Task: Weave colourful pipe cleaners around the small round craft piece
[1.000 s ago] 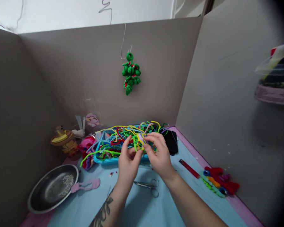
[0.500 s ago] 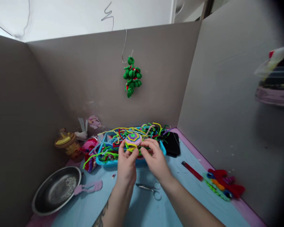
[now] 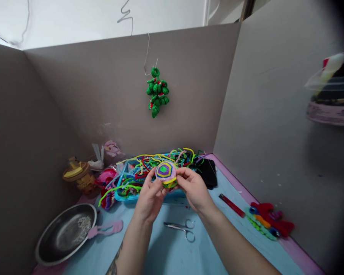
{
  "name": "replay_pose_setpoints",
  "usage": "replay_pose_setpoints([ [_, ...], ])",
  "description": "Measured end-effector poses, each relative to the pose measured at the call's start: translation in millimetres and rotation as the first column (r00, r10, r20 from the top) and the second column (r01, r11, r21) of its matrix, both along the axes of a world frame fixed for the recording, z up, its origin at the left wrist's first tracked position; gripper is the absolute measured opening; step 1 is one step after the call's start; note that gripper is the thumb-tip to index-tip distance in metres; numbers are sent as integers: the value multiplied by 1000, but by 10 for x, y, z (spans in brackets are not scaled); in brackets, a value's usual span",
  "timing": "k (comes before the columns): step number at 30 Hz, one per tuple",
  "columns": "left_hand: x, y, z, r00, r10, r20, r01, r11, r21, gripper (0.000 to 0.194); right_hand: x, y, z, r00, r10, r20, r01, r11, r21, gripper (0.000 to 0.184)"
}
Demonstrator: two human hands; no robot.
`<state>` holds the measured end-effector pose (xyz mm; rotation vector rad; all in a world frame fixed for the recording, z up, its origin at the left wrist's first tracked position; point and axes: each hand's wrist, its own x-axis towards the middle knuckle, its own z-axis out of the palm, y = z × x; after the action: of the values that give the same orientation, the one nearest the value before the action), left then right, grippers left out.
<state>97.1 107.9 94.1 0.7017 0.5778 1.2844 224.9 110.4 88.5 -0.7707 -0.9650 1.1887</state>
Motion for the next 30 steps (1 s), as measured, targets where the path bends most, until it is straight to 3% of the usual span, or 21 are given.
replay_pose_setpoints([
  [5, 24, -7, -2, 999, -19, -42, 20, 1000, 24, 68, -19, -6, -19, 998, -4, 66, 4, 1000, 4, 10],
  [16, 140, -20, -16, 964, 265, -35, -263, 963, 54, 68, -66, -26, -20, 999, -45, -1, 45, 998, -39, 23],
  [30, 149, 3, -72, 958, 264, -112, -256, 963, 81, 61, -84, 13, -112, 994, -52, 95, 60, 994, -87, 26],
])
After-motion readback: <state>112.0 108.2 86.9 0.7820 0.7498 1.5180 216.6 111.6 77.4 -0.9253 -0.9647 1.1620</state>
